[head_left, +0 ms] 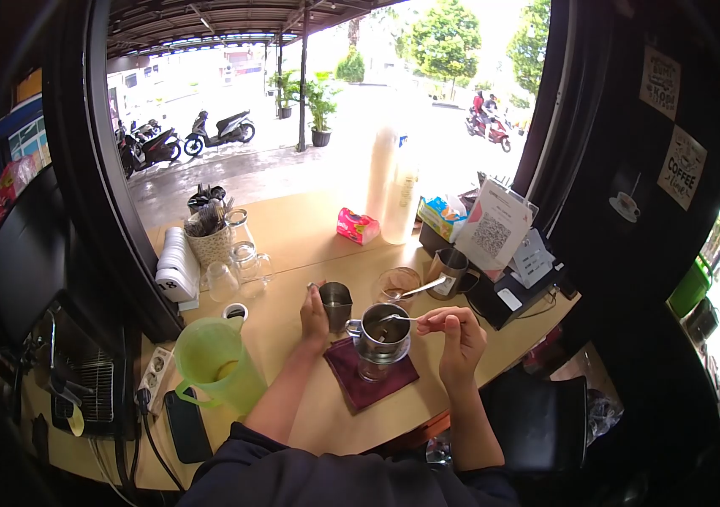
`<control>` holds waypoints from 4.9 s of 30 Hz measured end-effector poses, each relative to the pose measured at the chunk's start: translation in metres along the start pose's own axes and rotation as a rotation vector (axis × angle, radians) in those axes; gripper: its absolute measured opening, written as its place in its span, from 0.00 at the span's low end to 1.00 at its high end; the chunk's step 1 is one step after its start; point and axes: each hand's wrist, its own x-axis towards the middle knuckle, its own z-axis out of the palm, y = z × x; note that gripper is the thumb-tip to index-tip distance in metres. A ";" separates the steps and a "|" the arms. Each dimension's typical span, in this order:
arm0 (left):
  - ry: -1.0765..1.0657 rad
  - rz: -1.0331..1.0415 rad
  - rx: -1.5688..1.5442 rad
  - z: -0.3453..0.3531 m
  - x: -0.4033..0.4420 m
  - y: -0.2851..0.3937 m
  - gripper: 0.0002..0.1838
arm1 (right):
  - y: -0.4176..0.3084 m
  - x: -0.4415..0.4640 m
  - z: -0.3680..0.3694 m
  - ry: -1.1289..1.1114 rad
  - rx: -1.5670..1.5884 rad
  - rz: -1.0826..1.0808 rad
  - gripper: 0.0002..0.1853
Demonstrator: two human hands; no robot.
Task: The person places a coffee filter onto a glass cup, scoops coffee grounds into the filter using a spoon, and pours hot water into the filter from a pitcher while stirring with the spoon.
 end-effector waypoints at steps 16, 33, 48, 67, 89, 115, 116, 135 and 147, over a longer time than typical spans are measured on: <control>0.060 0.165 -0.279 0.005 -0.030 0.104 0.21 | 0.001 0.001 0.000 0.006 -0.068 -0.011 0.15; -0.923 0.089 0.008 0.003 -0.047 0.188 0.50 | -0.004 0.003 0.003 0.037 -0.026 0.041 0.13; -0.900 0.112 0.021 0.003 -0.046 0.185 0.50 | -0.004 0.008 -0.001 0.027 -0.084 0.010 0.16; -0.955 0.155 0.094 0.005 -0.045 0.180 0.52 | -0.005 0.002 -0.004 -0.003 -0.102 0.021 0.16; -0.955 0.153 -0.060 0.006 -0.043 0.169 0.48 | 0.105 -0.072 -0.104 0.951 -0.008 0.318 0.18; -0.968 0.187 -0.209 0.008 -0.036 0.136 0.41 | 0.115 -0.087 -0.081 0.107 -0.860 0.536 0.08; -0.982 0.180 -0.228 0.009 -0.035 0.134 0.41 | 0.114 -0.085 -0.078 0.115 -0.945 0.514 0.08; -1.026 0.022 -0.390 0.012 -0.044 0.083 0.49 | 0.172 0.026 -0.047 0.065 -0.269 0.512 0.10; -1.028 0.021 -0.376 0.011 -0.044 0.083 0.47 | 0.130 0.038 -0.025 -0.057 -0.759 0.172 0.12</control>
